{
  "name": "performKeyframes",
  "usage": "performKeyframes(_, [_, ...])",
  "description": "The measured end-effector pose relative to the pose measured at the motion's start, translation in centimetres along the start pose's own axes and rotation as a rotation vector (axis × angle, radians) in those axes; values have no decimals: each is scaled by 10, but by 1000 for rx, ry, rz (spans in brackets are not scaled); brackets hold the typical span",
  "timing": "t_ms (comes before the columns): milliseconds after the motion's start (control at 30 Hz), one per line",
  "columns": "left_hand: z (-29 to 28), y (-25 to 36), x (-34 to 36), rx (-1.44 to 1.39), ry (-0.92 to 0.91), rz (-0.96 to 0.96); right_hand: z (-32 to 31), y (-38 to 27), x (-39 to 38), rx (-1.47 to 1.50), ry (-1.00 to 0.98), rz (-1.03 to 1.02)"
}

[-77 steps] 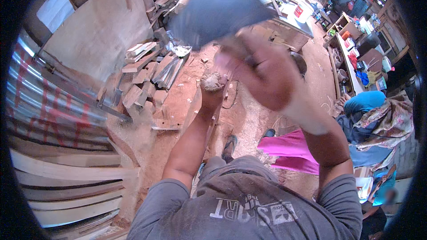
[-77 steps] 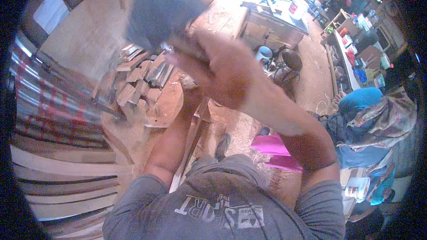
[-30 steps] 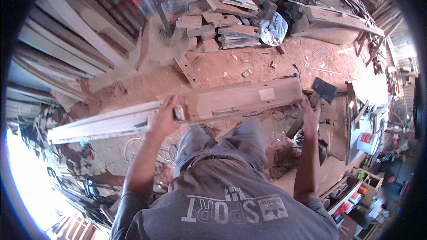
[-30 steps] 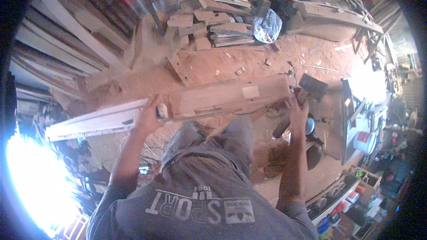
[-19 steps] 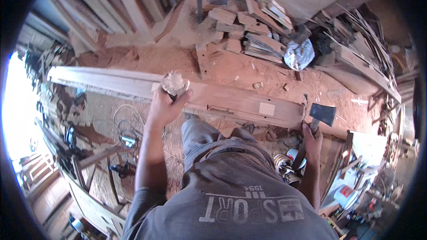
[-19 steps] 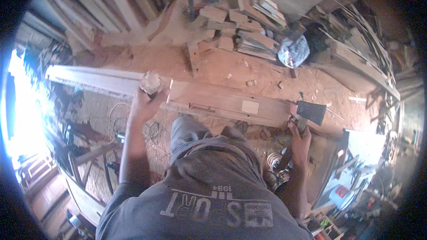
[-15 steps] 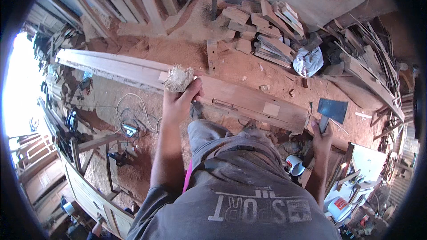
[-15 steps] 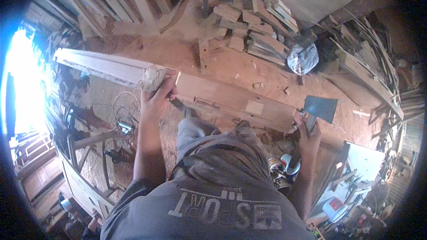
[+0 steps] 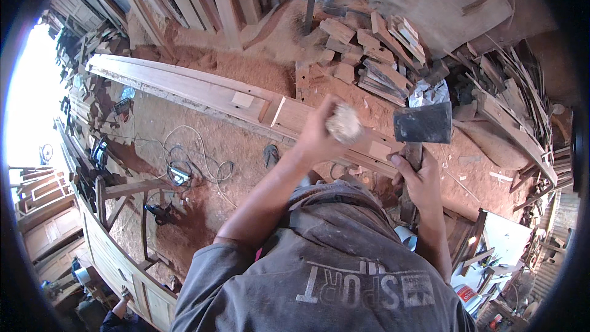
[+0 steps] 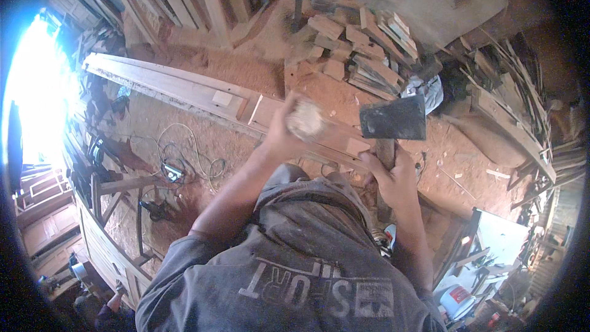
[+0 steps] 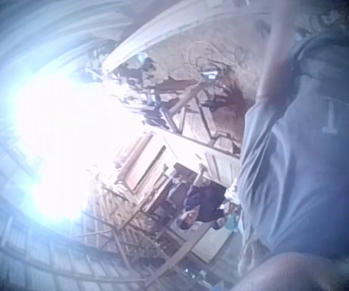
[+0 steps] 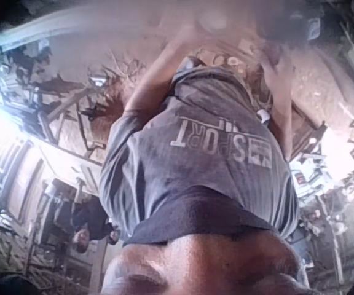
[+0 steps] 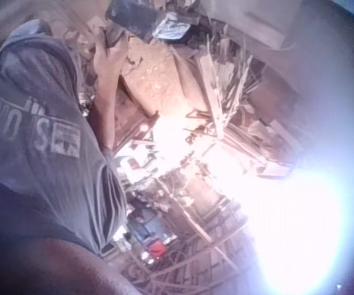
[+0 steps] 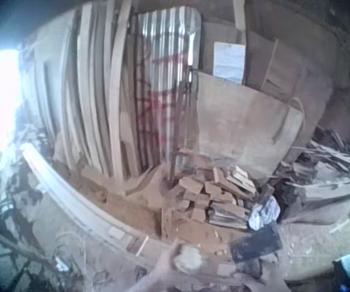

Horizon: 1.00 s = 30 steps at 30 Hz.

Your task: The person uses a circular saw to cut a long wooden plank and then uses a hand axe to repeatedly chip and shape a small section of the wood. The person holds the wood with one hand and strikes it with the axe in the other.

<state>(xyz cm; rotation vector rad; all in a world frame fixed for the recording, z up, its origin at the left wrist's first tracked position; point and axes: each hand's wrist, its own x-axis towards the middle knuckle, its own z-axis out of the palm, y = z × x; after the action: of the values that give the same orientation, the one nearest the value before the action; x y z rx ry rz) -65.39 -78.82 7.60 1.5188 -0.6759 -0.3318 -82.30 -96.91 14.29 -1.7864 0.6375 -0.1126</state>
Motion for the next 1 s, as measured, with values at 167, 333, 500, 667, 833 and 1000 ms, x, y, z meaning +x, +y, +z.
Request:
performKeyframes(167, [18,-4,-7,439,-290,237,-3,-5,-20,3,94,27])
performKeyframes(333, [24,3,-14,386,-303,243,-6,-13,-40,40,197,129])
performKeyframes(500, [19,0,-18,340,-272,180,0,-24,-50,75,222,149])
performKeyframes(667, [16,-8,-13,354,-224,131,0,-42,-51,-14,224,126])
performKeyframes(833, [15,-11,-8,283,-129,81,-12,-72,-47,-121,188,23])
performKeyframes(1000, [12,-8,-7,205,-42,37,-23,-105,-36,-62,371,-129])
